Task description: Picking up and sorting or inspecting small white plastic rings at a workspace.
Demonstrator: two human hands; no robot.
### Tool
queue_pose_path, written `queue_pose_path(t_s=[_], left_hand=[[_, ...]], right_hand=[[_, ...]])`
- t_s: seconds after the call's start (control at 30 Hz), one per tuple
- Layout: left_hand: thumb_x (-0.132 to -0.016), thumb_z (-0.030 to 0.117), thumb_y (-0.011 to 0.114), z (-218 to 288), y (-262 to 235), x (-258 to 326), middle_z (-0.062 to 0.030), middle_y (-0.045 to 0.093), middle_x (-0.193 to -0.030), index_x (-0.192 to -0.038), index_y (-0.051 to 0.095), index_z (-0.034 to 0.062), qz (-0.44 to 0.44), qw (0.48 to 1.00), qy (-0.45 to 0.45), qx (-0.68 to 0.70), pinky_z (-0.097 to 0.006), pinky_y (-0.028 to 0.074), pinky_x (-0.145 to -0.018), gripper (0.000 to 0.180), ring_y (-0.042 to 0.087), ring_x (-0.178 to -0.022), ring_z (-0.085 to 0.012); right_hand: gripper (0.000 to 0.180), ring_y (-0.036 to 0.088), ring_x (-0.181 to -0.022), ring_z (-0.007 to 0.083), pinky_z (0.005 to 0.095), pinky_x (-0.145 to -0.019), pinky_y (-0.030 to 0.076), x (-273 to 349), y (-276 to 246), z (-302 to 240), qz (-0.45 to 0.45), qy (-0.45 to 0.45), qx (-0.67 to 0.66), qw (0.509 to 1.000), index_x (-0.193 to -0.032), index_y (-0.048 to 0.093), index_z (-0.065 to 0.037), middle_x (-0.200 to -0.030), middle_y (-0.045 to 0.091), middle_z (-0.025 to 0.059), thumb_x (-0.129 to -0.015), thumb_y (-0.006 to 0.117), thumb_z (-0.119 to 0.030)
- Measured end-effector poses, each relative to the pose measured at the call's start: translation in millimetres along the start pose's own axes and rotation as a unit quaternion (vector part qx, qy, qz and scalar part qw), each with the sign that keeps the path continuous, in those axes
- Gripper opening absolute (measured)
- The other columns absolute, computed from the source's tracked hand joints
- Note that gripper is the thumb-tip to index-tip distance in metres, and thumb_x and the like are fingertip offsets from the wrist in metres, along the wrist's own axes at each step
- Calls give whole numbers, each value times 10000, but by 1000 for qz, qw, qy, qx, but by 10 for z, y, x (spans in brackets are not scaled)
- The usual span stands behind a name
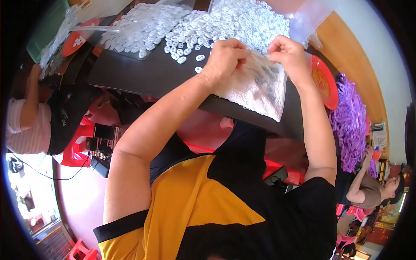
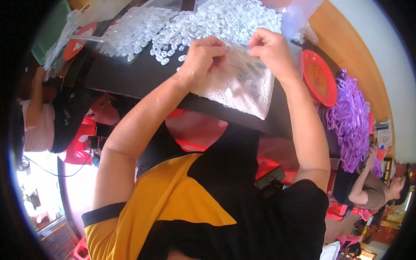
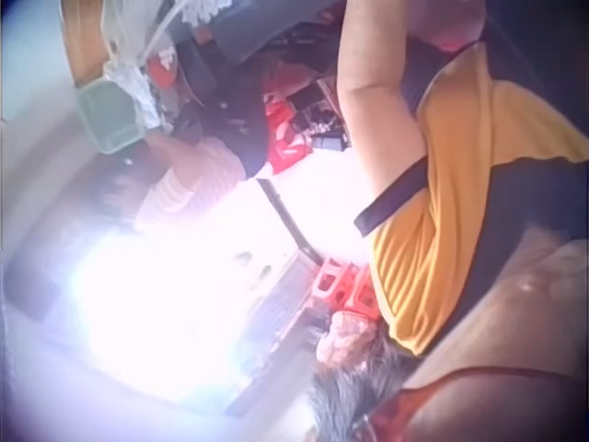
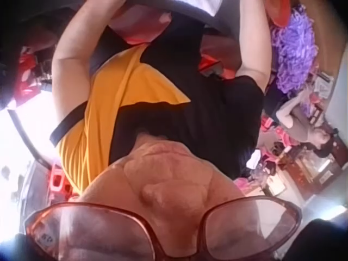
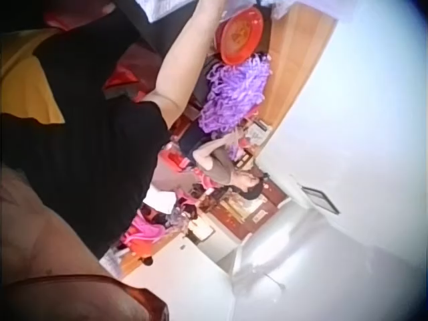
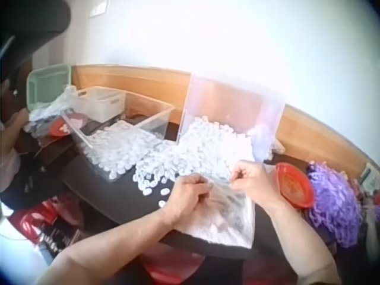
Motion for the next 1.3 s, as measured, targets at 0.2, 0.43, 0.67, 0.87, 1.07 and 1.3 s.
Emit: queue_pose_path(t_s=[0.2,0.43,0.67,0.87,1.07,1.3], left_hand=[[-846,115,653,-64,-85,-24,-34,575,-674,-843,616,-8,28,999,-17,-2,-229,371,-463,129,518,-545,-98],[-854,88,579,-117,-97,-158,-62,548,-651,-785,603,-1,-9,999,38,23,-278,382,-500,115,481,-550,-148],[-850,101,594,9,-57,40,-67,561,-652,-779,609,-8,20,999,-33,12,-270,383,-481,130,489,-538,-149],[-846,125,591,71,-69,93,-65,560,-643,-776,608,-9,12,999,-33,-26,-279,385,-475,152,490,-524,-151],[-843,113,577,164,-60,93,-79,568,-647,-758,598,-11,32,999,-13,29,-289,394,-482,152,507,-534,-161],[-842,98,561,231,-385,61,-82,552,-649,-754,602,18,133,974,62,173,-292,386,-476,126,517,-548,-168]], right_hand=[[99,562,-656,75,237,-611,456,234,26,-98,43,-53,43,997,-850,626,0,-719,622,12,-755,656,3],[108,582,-769,58,185,-706,462,850,262,-709,16,-185,30,982,-944,626,42,-887,635,10,-843,626,82],[135,596,-775,73,198,-723,471,959,549,-756,-7,-243,82,967,-948,639,30,-893,646,21,-831,620,96],[134,607,-791,72,202,-732,479,864,492,-629,-3,-210,66,976,-960,646,22,-891,655,20,-839,621,73],[121,603,-815,61,198,-747,476,797,402,-616,8,-203,88,975,-967,638,28,-898,651,16,-852,615,59],[84,574,-788,52,188,-732,451,337,329,-341,-14,-76,85,993,-949,626,15,-856,622,-22,-867,608,3]])
Point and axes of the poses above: each hand's wrist, its own x-axis away from the middle knuckle, its own y-axis out of the palm, z = x × y, the point moved 9 cm from there along -x, towards the middle knuckle
